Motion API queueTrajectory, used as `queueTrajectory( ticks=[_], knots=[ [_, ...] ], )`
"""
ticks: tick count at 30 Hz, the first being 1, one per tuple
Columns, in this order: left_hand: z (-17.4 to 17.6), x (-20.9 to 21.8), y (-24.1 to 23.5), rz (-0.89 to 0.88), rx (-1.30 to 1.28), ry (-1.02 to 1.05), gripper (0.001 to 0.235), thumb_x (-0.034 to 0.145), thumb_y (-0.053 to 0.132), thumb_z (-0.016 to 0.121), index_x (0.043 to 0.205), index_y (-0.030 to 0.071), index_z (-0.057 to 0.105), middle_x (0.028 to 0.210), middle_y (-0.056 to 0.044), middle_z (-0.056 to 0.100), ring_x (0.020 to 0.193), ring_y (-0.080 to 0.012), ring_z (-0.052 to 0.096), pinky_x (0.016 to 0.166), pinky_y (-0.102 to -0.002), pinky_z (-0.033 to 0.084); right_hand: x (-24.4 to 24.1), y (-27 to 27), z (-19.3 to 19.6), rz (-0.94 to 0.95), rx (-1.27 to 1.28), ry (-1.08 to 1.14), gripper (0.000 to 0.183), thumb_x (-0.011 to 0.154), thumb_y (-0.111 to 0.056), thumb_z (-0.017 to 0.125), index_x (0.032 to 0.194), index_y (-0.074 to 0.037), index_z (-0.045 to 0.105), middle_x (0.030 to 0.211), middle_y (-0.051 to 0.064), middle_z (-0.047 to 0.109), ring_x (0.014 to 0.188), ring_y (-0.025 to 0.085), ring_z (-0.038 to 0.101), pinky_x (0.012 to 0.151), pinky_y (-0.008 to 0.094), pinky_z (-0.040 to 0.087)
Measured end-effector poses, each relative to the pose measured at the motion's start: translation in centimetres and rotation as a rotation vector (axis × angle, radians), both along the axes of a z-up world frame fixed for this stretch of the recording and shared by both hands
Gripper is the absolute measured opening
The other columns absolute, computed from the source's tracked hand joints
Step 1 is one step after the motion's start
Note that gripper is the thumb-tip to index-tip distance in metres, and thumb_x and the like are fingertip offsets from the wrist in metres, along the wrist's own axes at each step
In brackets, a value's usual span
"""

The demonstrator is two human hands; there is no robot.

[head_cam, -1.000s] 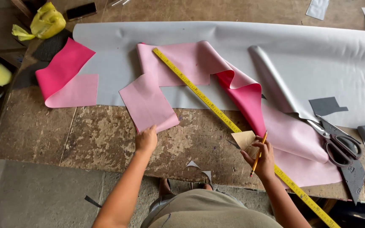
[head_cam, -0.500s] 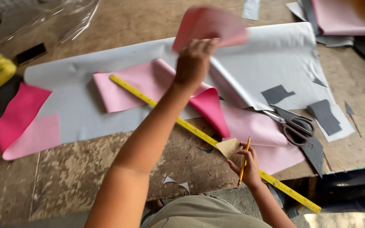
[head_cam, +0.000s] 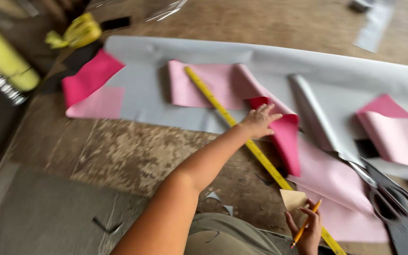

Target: Tracing a cardboard template onto a strip of pink fabric and measuring the fabric with a ruler.

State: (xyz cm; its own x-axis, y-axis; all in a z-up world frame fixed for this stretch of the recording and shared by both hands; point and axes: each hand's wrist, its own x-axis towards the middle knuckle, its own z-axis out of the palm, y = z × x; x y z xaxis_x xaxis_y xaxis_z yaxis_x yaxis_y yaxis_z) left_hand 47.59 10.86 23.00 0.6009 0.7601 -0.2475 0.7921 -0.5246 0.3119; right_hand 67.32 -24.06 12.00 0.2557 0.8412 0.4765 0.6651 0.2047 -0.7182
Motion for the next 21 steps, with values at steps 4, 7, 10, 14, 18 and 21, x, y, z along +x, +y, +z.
queueTrajectory(
  ticks=[4,7,10,14,18,21],
  knots=[
    [-7.5,-18.2,4.9,0.316,0.173,-0.218,0.066,0.084,0.035,0.079,0.145,0.031,0.054,0.162,-0.019,0.031,0.149,-0.0372,0.032,0.119,-0.045,0.033,-3.8,2.9,0.5,0.087,-0.003,-0.044,0.051,0.073,-0.016,0.086,0.113,-0.006,0.056,0.149,0.024,0.058,0.137,0.035,0.059,0.114,0.041,0.044],
    [-8.1,-33.2,5.3,0.639,0.205,-0.281,0.063,0.085,0.032,0.075,0.144,0.026,0.055,0.155,-0.026,0.04,0.143,-0.0392,0.039,0.11,-0.048,0.042,-7.9,5.4,1.0,0.054,-0.016,-0.078,0.047,0.076,-0.018,0.086,0.112,-0.009,0.057,0.147,0.017,0.063,0.145,0.033,0.057,0.115,0.041,0.044],
    [-7.8,-47.1,4.2,0.911,0.216,-0.202,0.055,0.088,0.031,0.072,0.141,0.023,0.058,0.156,-0.017,0.04,0.138,-0.0371,0.042,0.105,-0.053,0.044,-12.4,7.3,0.7,0.082,0.037,-0.156,0.048,0.074,-0.02,0.088,0.113,-0.009,0.061,0.142,0.019,0.067,0.126,0.032,0.064,0.106,0.04,0.045],
    [-9.0,-63.8,3.7,1.082,0.268,-0.072,0.045,0.091,0.02,0.067,0.136,0.019,0.062,0.157,-0.011,0.04,0.142,-0.0307,0.04,0.107,-0.049,0.042,-21.5,8.7,0.4,0.118,0.001,-0.195,0.054,0.068,-0.023,0.088,0.112,-0.01,0.058,0.143,0.024,0.065,0.135,0.037,0.062,0.111,0.045,0.045],
    [-12.3,-78.1,4.8,1.113,0.48,0.003,0.061,0.081,0.011,0.071,0.14,0.018,0.058,0.154,-0.022,0.04,0.145,-0.0391,0.035,0.106,-0.053,0.042,-32.2,8.6,0.8,0.065,-0.093,-0.248,0.054,0.062,-0.028,0.092,0.104,-0.01,0.063,0.137,0.019,0.069,0.121,0.032,0.066,0.103,0.042,0.05],
    [-12.1,-83.5,5.8,0.981,0.436,0.103,0.075,0.082,0.02,0.075,0.152,0.019,0.045,0.162,-0.021,0.033,0.152,-0.042,0.022,0.118,-0.057,0.028,-38.7,8.3,2.5,0.018,-0.248,-0.233,0.055,0.063,-0.029,0.088,0.108,-0.01,0.063,0.139,0.019,0.066,0.124,0.034,0.066,0.106,0.051,0.051]
  ],
)
